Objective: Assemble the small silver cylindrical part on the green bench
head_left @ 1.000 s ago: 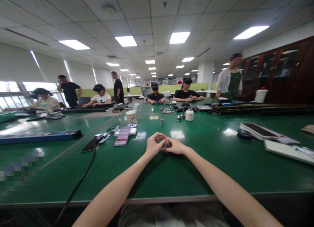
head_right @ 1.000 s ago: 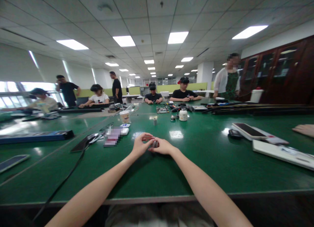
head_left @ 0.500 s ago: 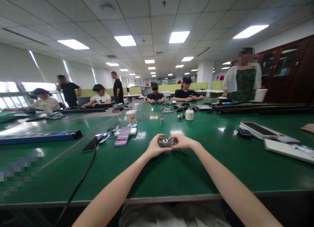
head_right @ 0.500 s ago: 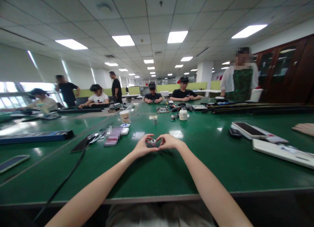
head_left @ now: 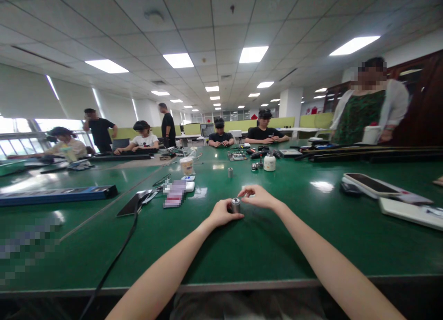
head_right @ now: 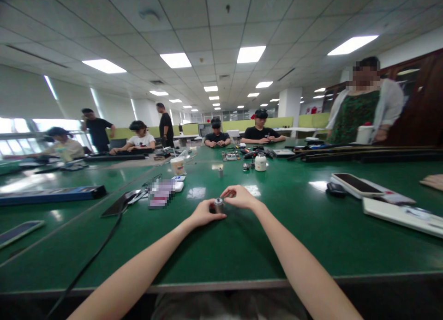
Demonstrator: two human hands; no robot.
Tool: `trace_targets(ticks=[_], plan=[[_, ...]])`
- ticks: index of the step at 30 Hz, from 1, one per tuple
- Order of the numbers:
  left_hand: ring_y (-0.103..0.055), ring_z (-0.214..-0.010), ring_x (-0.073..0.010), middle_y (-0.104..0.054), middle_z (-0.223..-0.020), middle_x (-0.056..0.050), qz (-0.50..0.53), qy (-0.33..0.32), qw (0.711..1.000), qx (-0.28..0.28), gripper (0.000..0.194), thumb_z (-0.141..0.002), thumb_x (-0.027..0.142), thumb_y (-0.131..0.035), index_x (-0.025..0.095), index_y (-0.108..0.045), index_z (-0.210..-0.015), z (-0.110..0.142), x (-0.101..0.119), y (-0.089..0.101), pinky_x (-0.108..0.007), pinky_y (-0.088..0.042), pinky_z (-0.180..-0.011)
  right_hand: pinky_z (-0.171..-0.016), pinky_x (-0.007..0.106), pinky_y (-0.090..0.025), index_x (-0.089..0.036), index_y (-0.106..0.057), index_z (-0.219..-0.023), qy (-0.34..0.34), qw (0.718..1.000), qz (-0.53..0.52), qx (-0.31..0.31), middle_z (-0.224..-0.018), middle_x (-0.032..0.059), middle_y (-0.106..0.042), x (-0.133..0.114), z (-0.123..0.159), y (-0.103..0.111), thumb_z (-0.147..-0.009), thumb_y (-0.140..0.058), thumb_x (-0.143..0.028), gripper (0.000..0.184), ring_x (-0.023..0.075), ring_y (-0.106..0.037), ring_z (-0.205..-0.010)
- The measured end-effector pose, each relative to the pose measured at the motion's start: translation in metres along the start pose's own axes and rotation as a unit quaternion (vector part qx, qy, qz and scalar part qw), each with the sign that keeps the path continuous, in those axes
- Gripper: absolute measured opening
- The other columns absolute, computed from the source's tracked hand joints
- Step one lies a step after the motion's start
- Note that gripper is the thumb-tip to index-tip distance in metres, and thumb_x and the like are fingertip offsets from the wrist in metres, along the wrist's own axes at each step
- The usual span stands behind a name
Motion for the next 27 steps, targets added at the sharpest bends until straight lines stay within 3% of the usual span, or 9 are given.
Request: trace_targets(ticks=[4,10,14,18,23,27], plan=[[-0.063,-0.077,-0.0191,-0.07,-0.083,-0.005,-0.009,0.003,1.0,0.0,0.046,-0.061,0.042,-0.079,0.013,-0.068,-0.094,0.0,0.0,0.001,-0.028,-0.049,-0.071,-0.079,0.031,-0.053,-0.018,-0.071,-0.102,0.05,0.998,-0.017,0.042,-0.098,0.0064,-0.073,-0.001,-0.001,-0.011,-0.074,-0.066,-0.024,0.029,0.0184,-0.067,-0.084],[-0.063,-0.076,-0.0187,-0.07,-0.083,-0.005,-0.009,0.002,1.0,0.0,0.048,-0.061,0.042,-0.079,0.013,-0.068,-0.098,0.001,0.004,0.003,-0.027,-0.048,-0.07,-0.081,0.033,-0.053,-0.019,-0.072,-0.095,0.074,0.994,-0.041,0.065,-0.089,0.0054,-0.074,-0.009,0.001,-0.024,-0.076,-0.066,-0.023,0.021,0.0188,-0.069,-0.083],[-0.063,-0.078,-0.0192,-0.071,-0.086,-0.006,0.002,0.008,1.0,-0.005,0.048,-0.061,0.042,-0.079,0.012,-0.068,-0.097,0.001,0.004,0.001,-0.027,-0.049,-0.071,-0.078,0.032,-0.054,-0.018,-0.072,-0.091,0.06,0.991,-0.055,0.103,-0.083,0.0054,-0.074,-0.011,-0.002,-0.017,-0.075,-0.068,-0.025,0.018,0.0193,-0.07,-0.08],[-0.064,-0.083,-0.0202,-0.071,-0.09,-0.006,0.005,0.007,1.0,-0.003,0.048,-0.061,0.042,-0.079,0.014,-0.068,-0.098,0.001,0.004,0.001,-0.029,-0.049,-0.078,-0.076,0.033,-0.055,-0.016,-0.07,-0.097,0.014,0.988,-0.078,0.136,-0.086,0.0076,-0.074,0.012,-0.006,-0.001,-0.073,-0.07,-0.031,0.028,0.0205,-0.07,-0.082],[-0.064,-0.084,-0.0202,-0.071,-0.091,-0.006,0.003,-0.004,1.0,-0.009,0.05,-0.062,0.044,-0.078,0.015,-0.068,-0.101,0.001,0.001,0.001,-0.03,-0.05,-0.078,-0.082,0.037,-0.055,-0.015,-0.072,-0.087,-0.06,0.996,-0.047,0.041,-0.084,0.0086,-0.075,0.059,-0.002,0.004,-0.064,-0.076,-0.029,0.027,0.0227,-0.071,-0.082],[-0.064,-0.083,-0.02,-0.071,-0.093,-0.006,-0.001,-0.005,1.0,-0.009,0.051,-0.062,0.045,-0.077,0.015,-0.068,-0.102,0.001,0.0,0.0,-0.03,-0.049,-0.079,-0.084,0.039,-0.055,-0.013,-0.071,-0.091,-0.077,0.993,-0.094,0.006,-0.086,0.0109,-0.075,0.075,0.001,0.003,-0.056,-0.082,-0.032,0.041,0.0245,-0.071,-0.085]])
Point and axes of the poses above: each hand's wrist, its own z-axis away from the middle knuckle, its own y-axis out of the back of the hand, x = y × z, the point moved 2 cm from there along -z, towards the middle knuckle
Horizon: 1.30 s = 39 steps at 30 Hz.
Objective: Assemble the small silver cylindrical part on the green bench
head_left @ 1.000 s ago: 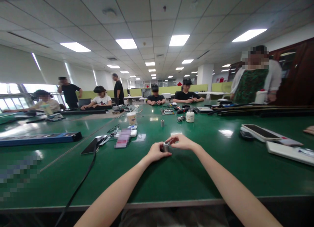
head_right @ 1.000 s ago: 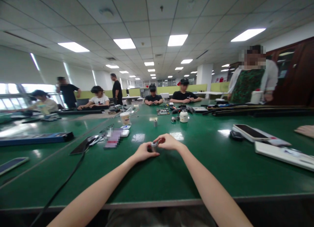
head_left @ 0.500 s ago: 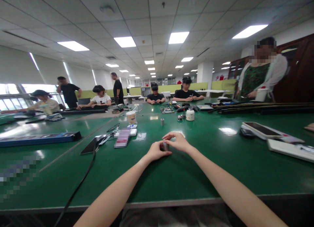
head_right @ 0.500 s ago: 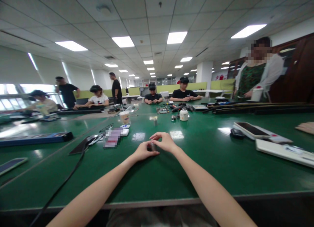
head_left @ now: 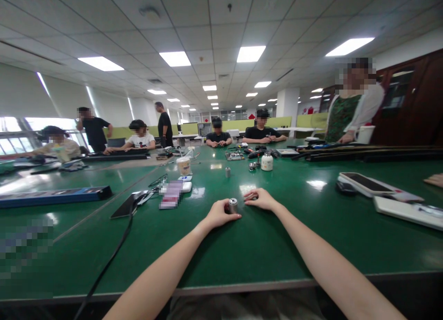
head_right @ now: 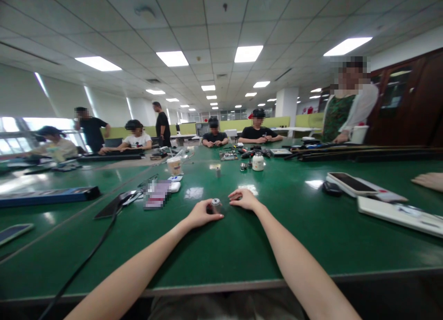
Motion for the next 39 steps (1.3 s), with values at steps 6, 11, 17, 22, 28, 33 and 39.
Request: trace_targets(ticks=[6,11,17,22,28,33,39], plan=[[-0.064,-0.083,-0.0197,-0.071,-0.093,-0.006,0.004,0.007,1.0,-0.008,0.052,-0.064,0.044,-0.076,0.014,-0.068,-0.107,0.0,0.004,0.001,-0.029,-0.049,-0.077,-0.084,0.039,-0.056,-0.012,-0.071,-0.092,-0.024,0.999,-0.028,-0.005,-0.086,0.0117,-0.075,0.002,-0.002,0.002,-0.054,-0.083,-0.026,0.042,0.0242,-0.071,-0.086],[-0.062,-0.081,-0.0189,-0.071,-0.089,-0.005,0.036,0.032,0.999,-0.014,0.043,-0.067,0.034,-0.073,0.013,-0.069,-0.105,-0.002,0.004,0.002,-0.029,-0.048,-0.076,-0.082,0.04,-0.056,-0.013,-0.071,-0.086,0.003,0.998,-0.027,0.064,-0.082,0.0105,-0.075,-0.015,-0.004,0.001,-0.059,-0.08,-0.027,0.032,0.0236,-0.072,-0.082],[-0.061,-0.079,-0.0184,-0.07,-0.081,-0.002,0.058,0.057,0.997,-0.015,0.03,-0.066,0.025,-0.069,0.014,-0.07,-0.094,-0.002,0.01,0.001,-0.028,-0.046,-0.078,-0.082,0.038,-0.056,-0.014,-0.069,-0.09,0.09,0.993,-0.06,0.045,-0.088,0.0094,-0.075,-0.064,0.002,-0.019,-0.069,-0.073,-0.029,0.026,0.0211,-0.071,-0.084],[-0.061,-0.079,-0.0188,-0.069,-0.081,-0.002,0.041,0.059,0.997,-0.01,0.02,-0.067,0.025,-0.067,0.015,-0.07,-0.084,-0.001,0.014,0.002,-0.027,-0.046,-0.075,-0.08,0.035,-0.055,-0.016,-0.071,-0.085,0.101,0.995,-0.004,0.026,-0.082,0.0059,-0.074,-0.077,0.009,-0.033,-0.071,-0.07,-0.024,0.016,0.019,-0.07,-0.079],[-0.06,-0.074,-0.0177,-0.067,-0.077,-0.002,0.021,0.056,0.998,-0.012,0.022,-0.068,0.031,-0.069,0.014,-0.068,-0.082,0.0,0.012,0.002,-0.027,-0.046,-0.071,-0.078,0.033,-0.054,-0.016,-0.071,-0.083,0.115,0.991,0.01,0.069,-0.081,0.0055,-0.074,-0.077,0.009,-0.035,-0.071,-0.067,-0.02,0.013,0.0184,-0.07,-0.078],[-0.06,-0.074,-0.0182,-0.067,-0.078,-0.002,0.004,0.039,0.999,-0.005,0.025,-0.069,0.035,-0.069,0.013,-0.068,-0.082,0.0,0.008,0.001,-0.027,-0.046,-0.07,-0.08,0.032,-0.054,-0.016,-0.071,-0.083,0.113,0.992,0.016,0.055,-0.082,0.0051,-0.074,-0.08,0.011,-0.038,-0.071,-0.066,-0.019,0.013,0.018,-0.07,-0.079],[-0.06,-0.073,-0.0177,-0.067,-0.076,-0.002,-0.004,0.027,1.0,-0.008,0.024,-0.069,0.035,-0.069,0.014,-0.068,-0.083,-0.001,0.006,0.001,-0.027,-0.046,-0.069,-0.078,0.032,-0.054,-0.017,-0.071,-0.082,0.106,0.993,0.013,0.057,-0.08,0.0047,-0.074,-0.079,0.011,-0.038,-0.071,-0.068,-0.023,0.013,0.0181,-0.069,-0.078]])
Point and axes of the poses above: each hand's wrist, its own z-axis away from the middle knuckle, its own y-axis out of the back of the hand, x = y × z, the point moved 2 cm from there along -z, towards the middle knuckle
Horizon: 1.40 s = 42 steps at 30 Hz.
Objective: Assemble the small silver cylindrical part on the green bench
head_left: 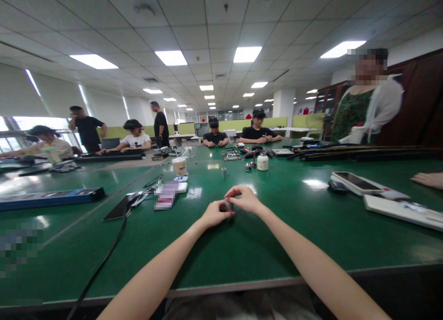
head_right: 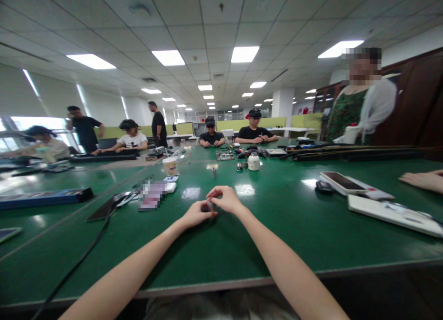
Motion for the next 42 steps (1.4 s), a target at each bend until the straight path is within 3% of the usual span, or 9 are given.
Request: trace_targets(ticks=[5,13,19,22,28,31,34,38,42], plan=[[-0.06,-0.075,-0.0178,-0.067,-0.078,-0.002,-0.002,-0.007,1.0,0.003,0.024,-0.07,0.034,-0.07,0.015,-0.069,-0.085,0.002,0.004,0.002,-0.026,-0.046,-0.07,-0.075,0.03,-0.054,-0.017,-0.071,-0.083,-0.006,1.0,-0.015,-0.015,-0.08,0.005,-0.074,0.007,0.0,-0.001,-0.07,-0.07,-0.025,0.015,0.0178,-0.069,-0.076],[-0.059,-0.069,-0.0164,-0.066,-0.072,-0.002,0.0,0.0,1.0,-0.007,0.024,-0.07,0.037,-0.07,0.014,-0.067,-0.076,0.002,0.005,0.0,-0.026,-0.044,-0.066,-0.061,0.026,-0.05,-0.019,-0.07,-0.088,-0.032,0.994,0.085,0.061,-0.072,0.0034,-0.071,0.003,0.0,0.004,-0.07,-0.074,-0.043,0.031,0.0156,-0.064,-0.065],[-0.057,-0.067,-0.0153,-0.065,-0.071,-0.001,-0.005,-0.016,1.0,-0.008,0.025,-0.071,0.038,-0.069,0.014,-0.065,-0.076,0.002,0.004,0.001,-0.025,-0.042,-0.065,-0.073,0.029,-0.054,-0.017,-0.07,-0.092,0.004,1.0,0.02,-0.013,-0.082,0.0051,-0.073,0.004,0.0,0.001,-0.071,-0.071,-0.027,0.023,0.0168,-0.068,-0.075],[-0.058,-0.068,-0.0154,-0.066,-0.073,-0.001,-0.001,-0.014,1.0,-0.01,0.025,-0.071,0.037,-0.069,0.014,-0.065,-0.079,0.002,0.005,0.001,-0.025,-0.043,-0.065,-0.071,0.03,-0.054,-0.016,-0.07,-0.089,-0.004,1.0,0.002,0.006,-0.078,0.0052,-0.073,0.008,-0.002,0.003,-0.07,-0.071,-0.026,0.022,0.0175,-0.069,-0.073],[-0.059,-0.074,-0.0161,-0.068,-0.08,-0.002,0.014,-0.021,0.999,-0.026,0.034,-0.073,0.037,-0.068,0.013,-0.068,-0.097,0.002,0.005,0.0,-0.026,-0.045,-0.072,-0.068,0.031,-0.056,-0.014,-0.069,-0.085,-0.045,0.994,-0.025,0.097,-0.079,0.0087,-0.074,0.046,-0.009,0.03,-0.068,-0.074,-0.027,0.022,0.0203,-0.071,-0.074],[-0.06,-0.075,-0.0167,-0.069,-0.082,-0.003,0.01,-0.019,0.999,-0.024,0.037,-0.073,0.037,-0.068,0.014,-0.068,-0.102,0.002,0.005,0.0,-0.026,-0.045,-0.073,-0.07,0.032,-0.056,-0.015,-0.071,-0.08,-0.101,0.993,0.034,0.057,-0.074,0.0079,-0.074,0.076,-0.005,0.043,-0.062,-0.078,-0.02,0.019,0.0217,-0.071,-0.072],[-0.06,-0.077,-0.0172,-0.07,-0.085,-0.003,0.008,-0.014,1.0,-0.024,0.038,-0.072,0.038,-0.068,0.014,-0.069,-0.102,0.002,0.006,0.0,-0.026,-0.046,-0.073,-0.073,0.033,-0.057,-0.015,-0.071,-0.076,-0.135,0.991,0.017,0.013,-0.074,0.0082,-0.074,0.096,0.0,0.046,-0.058,-0.08,-0.019,0.02,0.022,-0.071,-0.074],[-0.06,-0.076,-0.017,-0.07,-0.085,-0.003,0.003,-0.013,1.0,-0.022,0.037,-0.072,0.038,-0.068,0.014,-0.069,-0.101,0.002,0.005,0.0,-0.026,-0.046,-0.072,-0.074,0.034,-0.057,-0.014,-0.071,-0.076,-0.144,0.989,-0.021,0.02,-0.073,0.0081,-0.074,0.101,0.001,0.044,-0.053,-0.084,-0.025,0.029,0.0225,-0.072,-0.075],[-0.06,-0.077,-0.0169,-0.07,-0.085,-0.003,0.001,-0.019,1.0,-0.023,0.036,-0.073,0.037,-0.068,0.014,-0.069,-0.1,0.002,0.005,0.0,-0.026,-0.046,-0.074,-0.073,0.034,-0.056,-0.014,-0.07,-0.076,-0.114,0.989,-0.039,0.08,-0.075,0.0091,-0.074,0.081,-0.006,0.042,-0.055,-0.083,-0.029,0.029,0.0214,-0.071,-0.074]])
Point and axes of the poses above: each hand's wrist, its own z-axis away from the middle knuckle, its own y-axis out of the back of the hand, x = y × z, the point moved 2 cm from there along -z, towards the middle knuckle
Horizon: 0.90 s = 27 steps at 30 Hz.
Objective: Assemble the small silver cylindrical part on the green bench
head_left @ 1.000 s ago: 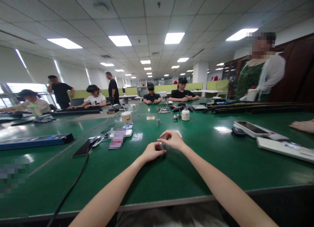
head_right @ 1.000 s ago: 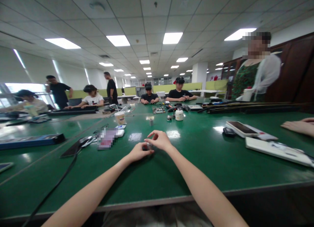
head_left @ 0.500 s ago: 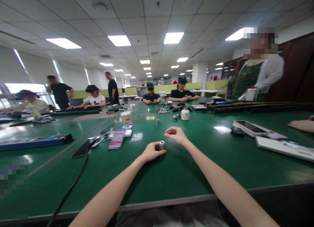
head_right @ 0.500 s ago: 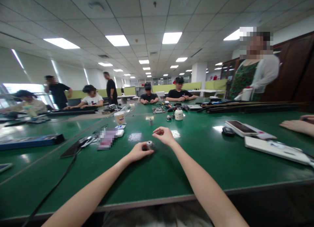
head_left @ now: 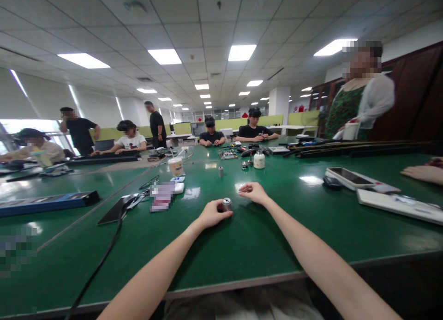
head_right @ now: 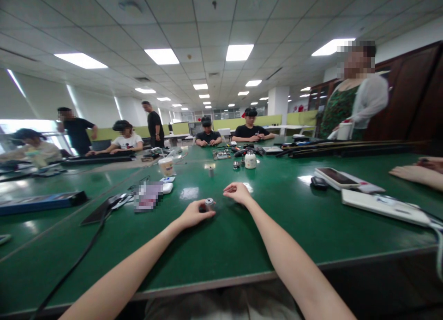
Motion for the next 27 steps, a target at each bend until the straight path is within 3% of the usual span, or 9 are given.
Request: trace_targets(ticks=[4,8,12,19,27], plan=[[-0.06,-0.078,-0.017,-0.07,-0.086,-0.003,0.001,-0.004,1.0,0.001,0.035,-0.073,0.037,-0.068,0.014,-0.068,-0.099,0.0,-0.002,0.0,-0.026,-0.045,-0.075,-0.066,0.031,-0.055,-0.013,-0.069,-0.079,0.056,0.997,-0.044,0.02,-0.078,0.0093,-0.074,-0.036,0.005,-0.013,-0.062,-0.079,-0.038,0.031,0.019,-0.069,-0.071],[-0.06,-0.078,-0.0162,-0.069,-0.086,-0.003,0.006,-0.011,1.0,0.007,0.03,-0.072,0.036,-0.068,0.014,-0.067,-0.092,-0.001,-0.003,0.0,-0.025,-0.045,-0.074,-0.062,0.027,-0.052,-0.014,-0.07,-0.081,0.089,0.995,-0.022,-0.051,-0.077,0.0079,-0.073,-0.06,0.016,-0.031,-0.065,-0.076,-0.038,0.03,0.0165,-0.067,-0.068],[-0.059,-0.073,-0.0148,-0.068,-0.08,-0.002,0.005,-0.012,1.0,0.004,0.024,-0.073,0.034,-0.067,0.013,-0.065,-0.085,-0.001,-0.004,-0.001,-0.024,-0.044,-0.07,-0.059,0.025,-0.049,-0.014,-0.071,-0.082,0.093,0.992,0.011,-0.081,-0.077,0.007,-0.073,-0.063,0.023,-0.039,-0.068,-0.074,-0.034,0.025,0.0149,-0.065,-0.065],[-0.059,-0.071,-0.0147,-0.067,-0.078,-0.001,0.001,-0.006,1.0,0.008,0.023,-0.072,0.033,-0.068,0.014,-0.064,-0.084,0.0,-0.001,-0.001,-0.024,-0.044,-0.068,-0.057,0.023,-0.045,-0.015,-0.072,-0.079,0.13,0.988,0.072,-0.052,-0.075,0.0052,-0.073,-0.069,0.025,-0.038,-0.07,-0.07,-0.025,0.014,0.0134,-0.063,-0.063],[-0.06,-0.075,-0.016,-0.068,-0.08,-0.002,-0.006,-0.015,1.0,0.012,0.027,-0.073,0.034,-0.068,0.014,-0.066,-0.091,-0.001,-0.003,-0.001,-0.025,-0.045,-0.071,-0.058,0.023,-0.047,-0.014,-0.071,-0.079,0.106,0.99,0.049,-0.084,-0.073,0.0052,-0.073,-0.072,0.029,-0.04,-0.067,-0.072,-0.024,0.015,0.0136,-0.064,-0.063]])
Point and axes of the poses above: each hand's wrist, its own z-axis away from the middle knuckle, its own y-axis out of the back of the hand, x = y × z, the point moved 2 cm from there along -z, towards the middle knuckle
